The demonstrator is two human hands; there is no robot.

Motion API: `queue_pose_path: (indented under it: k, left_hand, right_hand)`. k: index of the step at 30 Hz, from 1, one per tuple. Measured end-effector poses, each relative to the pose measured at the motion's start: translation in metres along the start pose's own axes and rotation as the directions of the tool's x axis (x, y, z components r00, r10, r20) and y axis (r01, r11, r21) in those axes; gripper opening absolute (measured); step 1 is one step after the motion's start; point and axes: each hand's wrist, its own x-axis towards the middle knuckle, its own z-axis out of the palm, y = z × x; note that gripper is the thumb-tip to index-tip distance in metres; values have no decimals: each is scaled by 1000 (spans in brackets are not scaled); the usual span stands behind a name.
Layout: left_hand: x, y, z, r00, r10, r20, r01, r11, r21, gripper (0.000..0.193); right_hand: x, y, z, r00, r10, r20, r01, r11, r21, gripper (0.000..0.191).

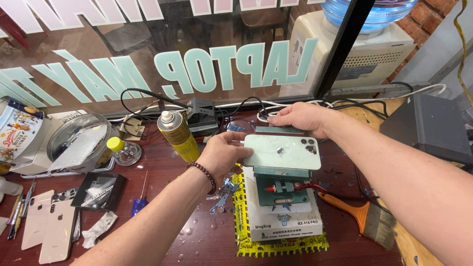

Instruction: The person secures a light green smartphone in a repair jig, then uses a heat gun and a metal spatula to carefully heat and peel off the back glass panel. The person works around the camera module area and removes the glass in sections.

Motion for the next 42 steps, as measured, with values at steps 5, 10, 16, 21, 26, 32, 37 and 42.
queue_pose_path:
  k: [5,10,16,21,26,32,37,42]
  left_hand:
    - [1,-1,1,1000,16,-4,-16,1000,-7,46]
    - [0,-1,1,1000,13,-14,-13,1000,18,47]
    - [0,-1,1,1000,17,-22,-17,1000,20,48]
    - [3,-3,1,999,18,-37,-17,999,33,44]
    - [5,-6,0,999,27,-22,-27,999,21,42]
    - [8,-8,-1,1000,28,-15,-28,1000,5,43]
    - [7,-7,0,999,32,-20,-31,999,38,44]
    - [5,-4,1,999,32,-19,-32,999,29,47]
  right_hand:
    - [2,1,-1,1000,-3,16,2,1000,23,27]
    - [5,3,-3,1000,-11,9,11,1000,-24,29]
    - [-1,-8,-8,997,50,55,-50,999,-4,34]
    - [-8,-14,5,985,21,-171,-80,934,-349,38]
    - [-7,-8,-9,996,22,85,-11,993,-122,43]
    - [10,-4,-11,995,-3,-102,-33,935,-353,42]
    - [0,-9,-9,999,13,36,-5,977,-212,40]
    - [-5,-14,-5,996,73,-53,-86,948,-306,47]
